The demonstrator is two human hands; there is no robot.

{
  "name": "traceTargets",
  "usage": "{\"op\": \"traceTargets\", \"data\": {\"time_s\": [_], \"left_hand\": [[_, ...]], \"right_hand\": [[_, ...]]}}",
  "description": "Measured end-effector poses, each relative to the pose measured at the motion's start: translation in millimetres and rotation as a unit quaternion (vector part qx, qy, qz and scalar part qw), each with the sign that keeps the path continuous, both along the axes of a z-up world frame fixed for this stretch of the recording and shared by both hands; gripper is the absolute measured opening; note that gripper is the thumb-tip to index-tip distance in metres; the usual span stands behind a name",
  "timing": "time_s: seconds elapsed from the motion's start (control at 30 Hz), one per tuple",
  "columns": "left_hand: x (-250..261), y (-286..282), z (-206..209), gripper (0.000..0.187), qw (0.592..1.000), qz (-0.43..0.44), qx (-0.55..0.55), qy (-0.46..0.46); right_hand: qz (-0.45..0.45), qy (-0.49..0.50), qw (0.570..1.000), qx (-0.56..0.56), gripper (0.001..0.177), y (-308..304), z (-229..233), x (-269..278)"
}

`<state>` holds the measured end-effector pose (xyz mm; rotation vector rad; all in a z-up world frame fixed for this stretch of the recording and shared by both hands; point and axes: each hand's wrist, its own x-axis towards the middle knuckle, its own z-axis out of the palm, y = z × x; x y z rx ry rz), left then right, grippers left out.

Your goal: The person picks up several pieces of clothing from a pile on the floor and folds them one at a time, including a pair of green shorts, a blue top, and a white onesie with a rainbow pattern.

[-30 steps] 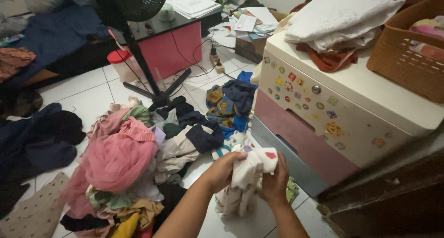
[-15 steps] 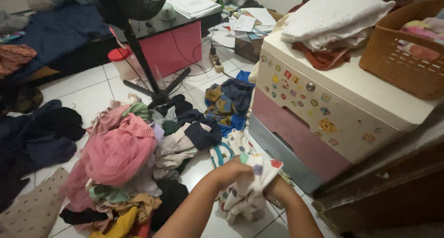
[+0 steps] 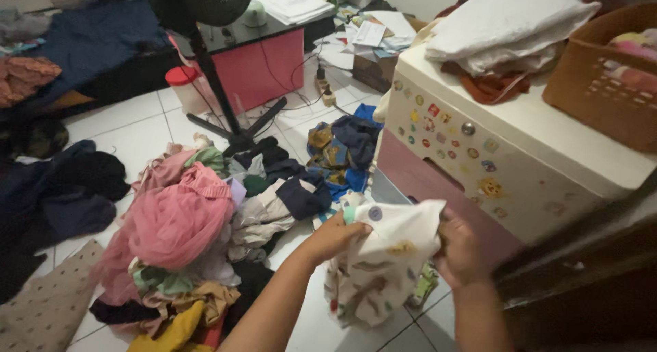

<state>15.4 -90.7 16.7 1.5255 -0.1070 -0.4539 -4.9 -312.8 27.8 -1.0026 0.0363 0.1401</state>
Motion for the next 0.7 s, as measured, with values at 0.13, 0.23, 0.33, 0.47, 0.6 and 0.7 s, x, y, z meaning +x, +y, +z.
{"op": "traceTargets", "data": {"time_s": [0.13, 0.23, 0.33, 0.47, 0.6, 0.7], "left_hand": [[-3.7, 10.9, -5.2, 0.041, 0.976, -0.14, 0.163, 0.036], [-4.3, 22.1, -27.3, 0.042, 0.936, -0.237, 0.25, -0.068], [1.4, 40.2, -41.5, 0.037, 0.918, -0.241, 0.314, -0.025], [5.0, 64.1, -23.5, 0.03, 0.811, -0.173, 0.549, -0.109], [-2.9, 80.7, 14.7, 0.037, 0.789, 0.006, 0.549, -0.276], [-4.5, 92.4, 42.3, 0.032, 0.775, 0.063, 0.502, -0.38]], "right_hand": [[-0.012, -0.133, 0.989, -0.056, 0.015, 7.8, 71.2, -6.9], [-0.098, -0.054, 0.99, -0.088, 0.012, 27.5, 119.4, -16.2], [-0.12, -0.111, 0.973, -0.161, 0.013, 26.4, 140.6, -25.5], [-0.1, -0.233, 0.953, -0.166, 0.008, 9.1, 136.6, -7.9], [-0.188, -0.18, 0.938, -0.229, 0.009, -2.3, 125.2, -2.0], [-0.241, -0.119, 0.939, -0.215, 0.008, -13.6, 119.5, 9.9]]}}
